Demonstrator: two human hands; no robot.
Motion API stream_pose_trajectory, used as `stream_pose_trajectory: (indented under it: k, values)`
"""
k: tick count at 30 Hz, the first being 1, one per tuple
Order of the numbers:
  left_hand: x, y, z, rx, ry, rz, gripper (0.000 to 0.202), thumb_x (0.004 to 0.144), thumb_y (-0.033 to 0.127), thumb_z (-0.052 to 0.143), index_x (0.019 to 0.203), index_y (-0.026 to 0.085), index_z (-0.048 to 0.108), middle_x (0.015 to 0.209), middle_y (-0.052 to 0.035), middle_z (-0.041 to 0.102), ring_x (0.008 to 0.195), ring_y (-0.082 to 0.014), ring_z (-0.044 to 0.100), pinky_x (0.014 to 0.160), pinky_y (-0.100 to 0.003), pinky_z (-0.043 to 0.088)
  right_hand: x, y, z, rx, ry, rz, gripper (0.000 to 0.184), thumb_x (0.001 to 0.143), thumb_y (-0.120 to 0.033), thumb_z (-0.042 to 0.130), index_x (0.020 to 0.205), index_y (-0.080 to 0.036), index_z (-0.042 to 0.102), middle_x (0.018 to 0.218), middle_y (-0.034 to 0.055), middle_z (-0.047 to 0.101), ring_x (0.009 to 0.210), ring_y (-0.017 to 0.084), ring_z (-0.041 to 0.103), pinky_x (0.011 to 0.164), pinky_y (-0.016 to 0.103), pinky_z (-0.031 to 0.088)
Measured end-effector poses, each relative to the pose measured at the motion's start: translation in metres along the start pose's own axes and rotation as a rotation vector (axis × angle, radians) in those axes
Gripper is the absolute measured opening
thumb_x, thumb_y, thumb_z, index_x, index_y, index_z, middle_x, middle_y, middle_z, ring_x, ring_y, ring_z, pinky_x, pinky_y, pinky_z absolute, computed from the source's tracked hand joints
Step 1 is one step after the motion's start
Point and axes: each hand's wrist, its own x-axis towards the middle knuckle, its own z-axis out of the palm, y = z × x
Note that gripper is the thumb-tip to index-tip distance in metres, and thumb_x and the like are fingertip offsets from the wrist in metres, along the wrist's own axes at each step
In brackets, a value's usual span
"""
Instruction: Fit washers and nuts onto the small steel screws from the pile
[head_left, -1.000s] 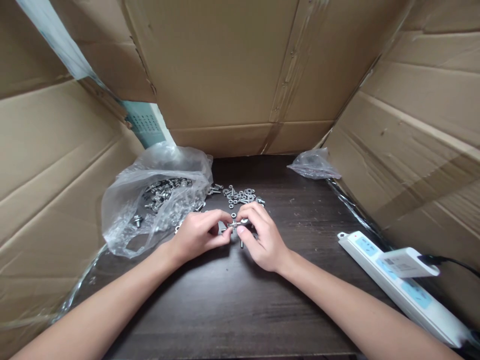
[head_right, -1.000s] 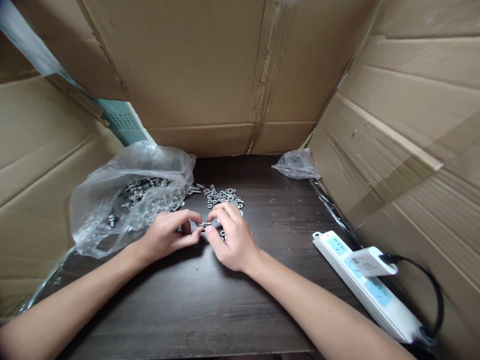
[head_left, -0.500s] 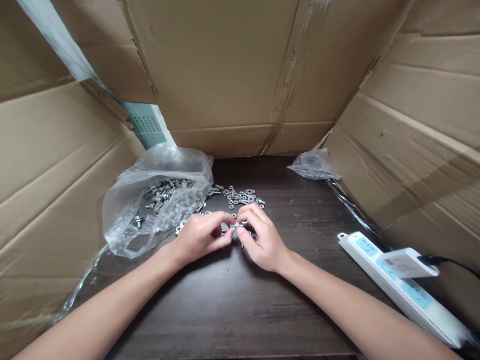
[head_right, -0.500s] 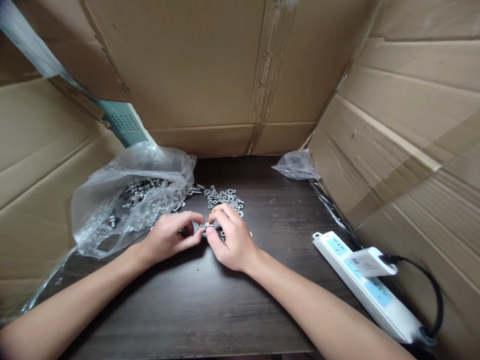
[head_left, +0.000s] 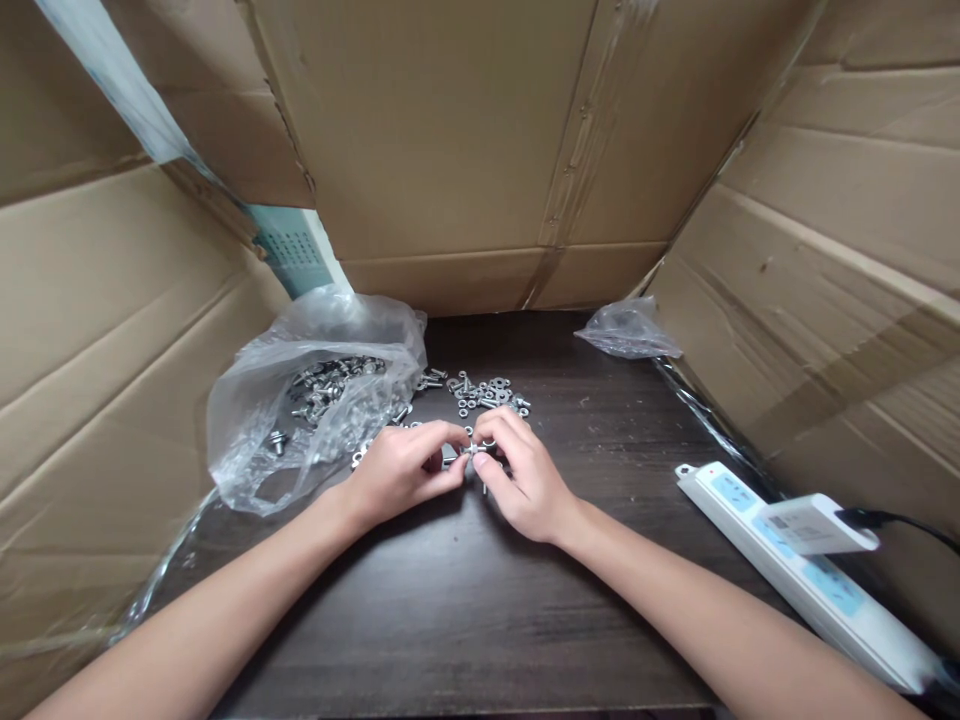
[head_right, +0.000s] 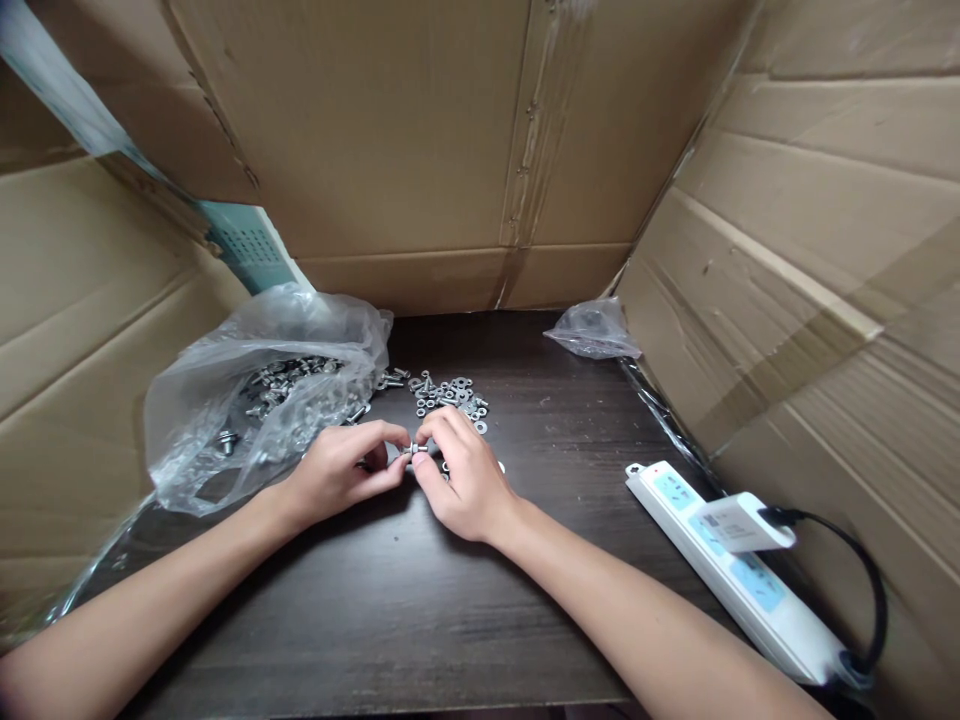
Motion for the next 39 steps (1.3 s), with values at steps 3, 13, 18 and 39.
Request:
stream_pose_trajectory:
  k: [3, 13, 18, 39]
  values:
    - [-0.001, 0.000, 0.001, 0.010, -0.004, 0.015, 0.007, 0.092, 0.020, 0.059, 0.094, 0.017, 0.065, 0.062, 0.0050, 0.065, 0.047, -0.0068, 0.057, 0.050, -0.016, 0.045, 0.000, 0.000, 0.001, 0.010, -0.015, -0.012, 0.011, 0.098, -0.019, 0.044, 0.088, -0.021, 0.049, 0.098, 0.0083, 0.055, 0.095, 0.022, 0.054, 0.085, 0.039, 0.048]
    - [0.001, 0.001, -0.001, -0.007, -0.004, -0.002, 0.007, 0.092, 0.020, 0.059, 0.094, 0.017, 0.065, 0.066, 0.0038, 0.067, 0.047, -0.0060, 0.057, 0.050, -0.016, 0.044, -0.001, 0.001, 0.001, -0.015, -0.011, 0.028, 0.014, 0.101, -0.022, 0.043, 0.090, -0.021, 0.052, 0.099, 0.0077, 0.057, 0.095, 0.022, 0.055, 0.085, 0.040, 0.047]
    - [0.000, 0.000, 0.000, -0.007, -0.004, -0.001, 0.007, 0.092, 0.020, 0.060, 0.094, 0.017, 0.065, 0.064, 0.0042, 0.066, 0.047, -0.0062, 0.057, 0.050, -0.016, 0.044, 0.000, 0.001, 0.002, -0.004, -0.005, -0.002, 0.011, 0.099, -0.020, 0.044, 0.089, -0.021, 0.050, 0.097, 0.0072, 0.056, 0.093, 0.022, 0.054, 0.083, 0.039, 0.047]
    - [-0.006, -0.005, 0.010, -0.011, 0.027, -0.008, 0.009, 0.092, 0.024, 0.060, 0.095, 0.018, 0.067, 0.060, 0.0050, 0.063, 0.045, -0.0066, 0.053, 0.049, -0.017, 0.042, 0.001, -0.001, 0.001, -0.035, -0.054, 0.008, 0.015, 0.099, -0.019, 0.040, 0.087, -0.022, 0.049, 0.097, 0.0075, 0.056, 0.092, 0.022, 0.054, 0.083, 0.039, 0.048]
